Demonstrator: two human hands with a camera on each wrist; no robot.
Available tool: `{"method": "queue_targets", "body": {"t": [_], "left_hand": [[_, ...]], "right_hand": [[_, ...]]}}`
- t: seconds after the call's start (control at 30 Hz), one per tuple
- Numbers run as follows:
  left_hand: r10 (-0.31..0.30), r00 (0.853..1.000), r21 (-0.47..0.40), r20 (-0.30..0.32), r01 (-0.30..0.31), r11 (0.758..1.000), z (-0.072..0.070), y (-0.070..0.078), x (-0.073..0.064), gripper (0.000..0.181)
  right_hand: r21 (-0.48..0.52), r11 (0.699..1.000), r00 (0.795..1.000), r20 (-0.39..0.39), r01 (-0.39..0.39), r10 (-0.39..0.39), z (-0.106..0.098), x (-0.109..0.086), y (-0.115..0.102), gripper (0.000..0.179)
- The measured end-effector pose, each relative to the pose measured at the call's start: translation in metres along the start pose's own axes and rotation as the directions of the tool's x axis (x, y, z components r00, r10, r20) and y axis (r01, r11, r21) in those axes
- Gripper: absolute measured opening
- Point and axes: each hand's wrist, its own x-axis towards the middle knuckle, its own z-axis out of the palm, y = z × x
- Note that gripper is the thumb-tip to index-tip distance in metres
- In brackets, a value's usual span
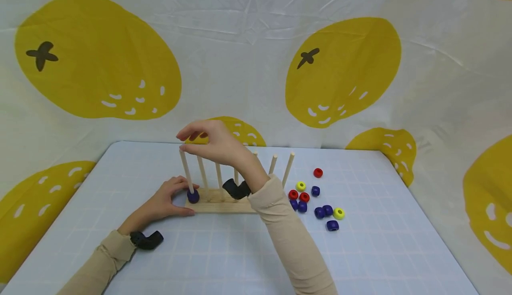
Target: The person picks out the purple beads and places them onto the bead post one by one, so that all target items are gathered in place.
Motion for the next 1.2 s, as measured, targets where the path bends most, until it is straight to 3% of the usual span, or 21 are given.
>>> {"method": "queue_targets", "body": {"t": [0.27, 0.5, 0.67, 1.2], "left_hand": [[0.004, 1.000, 0.011, -0.002, -0.004, 1.000, -0.001, 0.001, 0.000, 0.062], [-0.030, 0.999, 0.004, 0.019, 0.030, 1.000, -0.002, 0.000, 0.000, 0.065], [-0.013, 1.000, 0.014, 0.010, 0.013, 1.000, -0.001, -0.001, 0.000, 0.064], [-0.040, 0.999, 0.022, 0.030, 0.040, 0.999, -0.001, 0.001, 0.001, 0.063]], "right_hand": [[0.028, 0.997, 0.994, -0.093, 0.066, -0.063, -0.012, -0.011, -0.012, 0.019], [0.018, 0.992, 0.980, -0.159, 0.127, -0.123, -0.018, -0.029, -0.018, 0.017], [0.011, 0.986, 0.969, -0.190, 0.165, -0.160, -0.023, -0.042, -0.019, 0.019], [0.019, 0.988, 0.945, -0.296, 0.154, -0.141, -0.038, -0.093, -0.016, 0.026]]}}
